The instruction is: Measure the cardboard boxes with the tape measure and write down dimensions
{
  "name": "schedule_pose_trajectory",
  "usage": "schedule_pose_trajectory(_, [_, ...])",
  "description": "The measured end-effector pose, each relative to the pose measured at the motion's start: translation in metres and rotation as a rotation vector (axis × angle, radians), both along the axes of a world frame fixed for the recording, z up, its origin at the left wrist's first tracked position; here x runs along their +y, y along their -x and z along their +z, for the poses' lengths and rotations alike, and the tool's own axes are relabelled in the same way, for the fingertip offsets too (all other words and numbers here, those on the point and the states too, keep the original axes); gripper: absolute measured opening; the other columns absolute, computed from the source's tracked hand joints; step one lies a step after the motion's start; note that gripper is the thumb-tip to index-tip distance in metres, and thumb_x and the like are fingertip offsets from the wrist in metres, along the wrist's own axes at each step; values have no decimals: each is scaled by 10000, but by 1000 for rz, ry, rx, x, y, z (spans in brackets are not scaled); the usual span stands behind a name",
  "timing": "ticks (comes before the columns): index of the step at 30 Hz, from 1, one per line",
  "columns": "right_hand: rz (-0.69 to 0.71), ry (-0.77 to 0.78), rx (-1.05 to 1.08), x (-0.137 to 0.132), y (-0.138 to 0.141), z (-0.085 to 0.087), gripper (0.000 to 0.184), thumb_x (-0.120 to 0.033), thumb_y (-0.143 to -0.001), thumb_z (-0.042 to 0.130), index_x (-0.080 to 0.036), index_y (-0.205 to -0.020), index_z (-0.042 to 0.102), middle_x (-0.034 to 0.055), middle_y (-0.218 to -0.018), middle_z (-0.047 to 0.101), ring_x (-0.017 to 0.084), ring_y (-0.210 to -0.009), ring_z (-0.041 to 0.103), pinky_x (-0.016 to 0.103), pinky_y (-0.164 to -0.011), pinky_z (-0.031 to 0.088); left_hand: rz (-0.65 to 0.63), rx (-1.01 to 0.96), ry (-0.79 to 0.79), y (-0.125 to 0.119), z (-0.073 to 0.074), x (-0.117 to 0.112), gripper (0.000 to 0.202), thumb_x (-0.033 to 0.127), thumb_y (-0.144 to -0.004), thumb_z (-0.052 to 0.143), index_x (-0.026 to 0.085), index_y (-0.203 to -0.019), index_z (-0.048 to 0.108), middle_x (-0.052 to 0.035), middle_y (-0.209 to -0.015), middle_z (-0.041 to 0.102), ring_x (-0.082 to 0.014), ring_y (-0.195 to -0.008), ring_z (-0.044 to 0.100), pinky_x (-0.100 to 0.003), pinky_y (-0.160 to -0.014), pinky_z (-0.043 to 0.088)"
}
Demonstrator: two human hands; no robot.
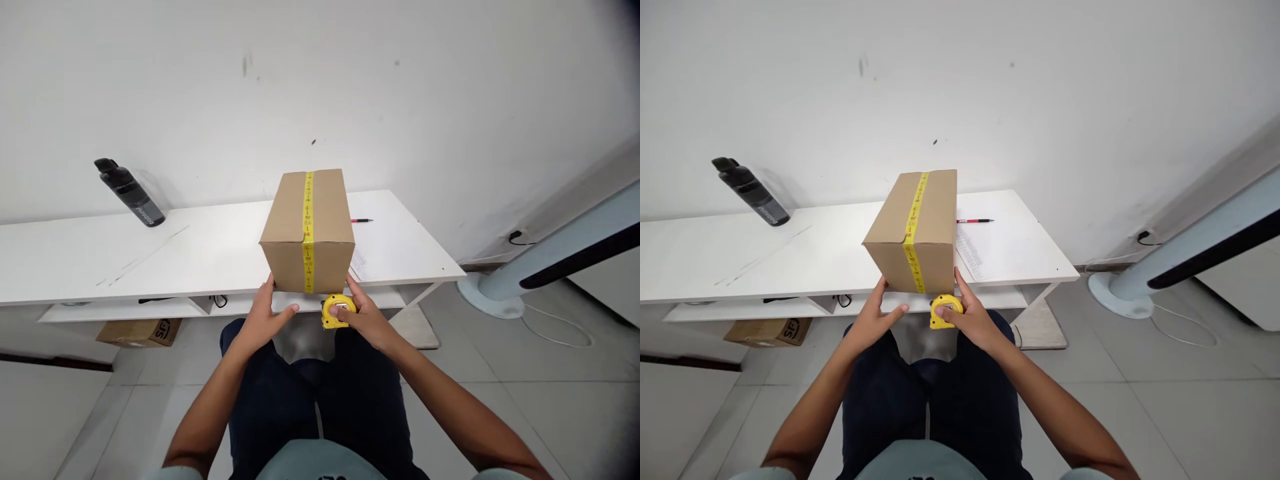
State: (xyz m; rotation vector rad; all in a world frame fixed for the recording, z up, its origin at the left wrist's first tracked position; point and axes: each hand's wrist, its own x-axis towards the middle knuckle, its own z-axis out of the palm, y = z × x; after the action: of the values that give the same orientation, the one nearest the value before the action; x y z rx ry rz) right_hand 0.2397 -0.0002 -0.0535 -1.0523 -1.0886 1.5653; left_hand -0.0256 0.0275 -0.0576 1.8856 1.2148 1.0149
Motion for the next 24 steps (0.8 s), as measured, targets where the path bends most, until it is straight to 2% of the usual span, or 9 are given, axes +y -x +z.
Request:
schedule_pose_trajectory(2, [-10,-55,-53,0,-3,10,1307,-360,-742,892,-250,-1714,25,-17,-907,717,153,-767,648,315,-780,587,-31,-136,98,-6,-2,-6,799,535,-909,735,282,-1586,394,-142,-1653,451,-333,-1554,411,-556,-1302,304])
schedule_pose_trajectory(5, [18,-183,-192,-4,-10,36,1241,-378,-787,862,-267,-1715,46,-7,-917,726,151,-767,636,311,-766,582,-148,-395,284,-15,-8,-16,749,597,-886,748,300,-1510,458,-137,-1606,505,-333,-1537,439,-547,-1250,385])
schedule_pose_trajectory(10, [86,-413,-589,-6,-3,82,922,-423,-859,780,-337,-1659,329,-2,-871,728,176,-684,625,347,-699,573,-303,-806,618,-46,-23,-26,431,572,-871,775,254,-1134,651,-104,-1398,665,-316,-1340,629,-460,-1044,536])
schedule_pose_trajectory(13, [52,-463,-776,0,9,92,845,-387,-855,761,-342,-1620,405,3,-856,731,206,-687,662,372,-680,570,-367,-932,814,-65,-32,-29,466,587,-875,745,256,-1193,663,-111,-1404,678,-302,-1279,661,-403,-957,547])
schedule_pose_trajectory(15, [39,-475,-777,3,12,90,863,-380,-848,768,-324,-1624,393,-5,-823,722,209,-675,670,372,-670,570,-402,-920,875,-72,-33,-33,535,626,-861,737,254,-1240,672,-131,-1393,694,-310,-1241,685,-393,-919,547])
schedule_pose_trajectory(16, [32,-475,-742,4,12,89,881,-385,-847,776,-310,-1630,378,-9,-809,719,203,-670,669,369,-672,573,-394,-888,850,-71,-30,-36,534,628,-860,740,251,-1234,683,-137,-1380,706,-310,-1216,698,-397,-918,547])
schedule_pose_trajectory(18, [0,-459,-629,3,6,86,904,-405,-849,796,-277,-1633,364,-12,-803,718,185,-666,664,354,-673,581,-338,-777,666,-63,-18,-46,450,578,-906,725,247,-1211,706,-135,-1345,732,-290,-1176,719,-415,-961,543])
schedule_pose_trajectory(21, [-92,-409,-436,0,-5,90,875,-433,-850,817,-275,-1599,393,-3,-857,729,168,-684,681,320,-654,592,-213,-544,152,-39,16,-62,289,460,-1029,600,280,-1228,708,-92,-1245,780,-236,-1124,733,-418,-1000,546])
schedule_pose_trajectory(24, [-103,-425,-302,-3,-1,100,757,-450,-838,834,-307,-1498,490,9,-927,731,167,-705,698,297,-623,597,-95,-196,-399,-20,53,-66,338,440,-1008,646,316,-1322,640,-77,-1241,781,-232,-1121,734,-425,-968,557])
